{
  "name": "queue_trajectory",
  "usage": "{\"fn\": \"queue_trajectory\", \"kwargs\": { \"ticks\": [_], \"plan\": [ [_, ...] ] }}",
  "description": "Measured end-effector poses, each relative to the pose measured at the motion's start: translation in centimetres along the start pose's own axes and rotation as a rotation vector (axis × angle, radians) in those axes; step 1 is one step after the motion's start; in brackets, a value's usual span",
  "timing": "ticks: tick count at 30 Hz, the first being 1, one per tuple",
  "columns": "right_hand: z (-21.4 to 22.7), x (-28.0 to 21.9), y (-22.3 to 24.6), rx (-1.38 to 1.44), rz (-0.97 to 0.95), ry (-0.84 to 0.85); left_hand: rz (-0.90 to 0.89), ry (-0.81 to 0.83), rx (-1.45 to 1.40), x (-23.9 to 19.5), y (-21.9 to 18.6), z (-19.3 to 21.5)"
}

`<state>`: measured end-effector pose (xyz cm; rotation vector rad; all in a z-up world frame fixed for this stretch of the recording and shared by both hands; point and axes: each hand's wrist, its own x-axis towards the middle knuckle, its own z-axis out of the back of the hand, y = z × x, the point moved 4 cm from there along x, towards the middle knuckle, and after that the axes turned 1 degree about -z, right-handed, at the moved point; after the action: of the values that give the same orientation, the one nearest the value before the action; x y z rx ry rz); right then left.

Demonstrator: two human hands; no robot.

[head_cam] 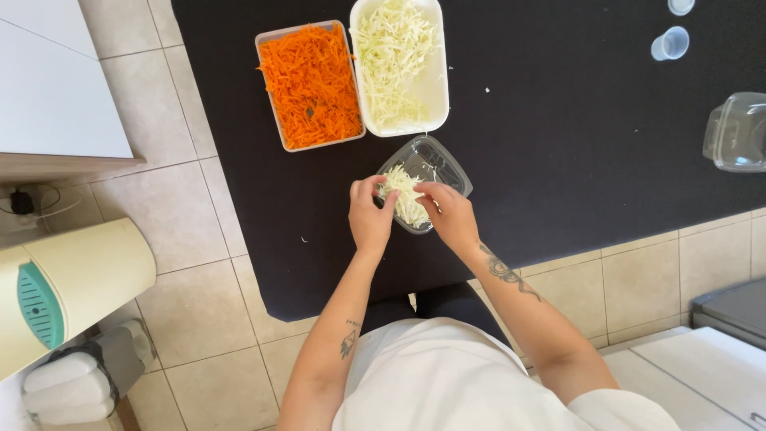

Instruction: The person portions shredded cabbage and shredded carrots from two large containers into a smaller clear container. They use their hands to transfer the vegetables, layering the cabbage first and then the carrots, and finally pressing the contents down to compact them.

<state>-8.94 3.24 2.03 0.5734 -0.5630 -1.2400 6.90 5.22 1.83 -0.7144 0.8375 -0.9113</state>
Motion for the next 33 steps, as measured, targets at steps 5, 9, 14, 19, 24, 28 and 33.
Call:
{"fn": "queue_trajectory", "kwargs": {
  "ticks": [5,9,14,19,24,28,33],
  "plan": [
    [1.3,2.0,0.8,0.116,-0.013,-0.019,-0.161,0.059,0.043,-0.7,0.2,0.4],
    [2.5,7.1,1.2,-0.104,0.267,-0.155,-0.337,0.114,0.218,-0.6,2.0,-1.7],
    [-1.6,10.9,-4.2,-0.271,0.081,-0.154,-0.241,0.115,0.175,-1.0,0.9,-0.8],
    [1.2,10.0,-2.2,-0.185,0.077,-0.178,-0.297,0.114,0.233,-1.1,1.0,-0.3],
    [4.6,5.2,3.2,-0.053,0.092,-0.138,-0.143,0.093,0.08,-0.6,0.9,0.0],
    [0.8,-0.1,0.7,-0.064,0.074,-0.037,0.003,0.146,-0.123,-0.2,-0.5,0.8],
    [0.0,-2.4,-0.4,-0.175,0.171,-0.013,-0.066,0.199,0.121,0.6,-0.3,-0.7]
  ]
}}
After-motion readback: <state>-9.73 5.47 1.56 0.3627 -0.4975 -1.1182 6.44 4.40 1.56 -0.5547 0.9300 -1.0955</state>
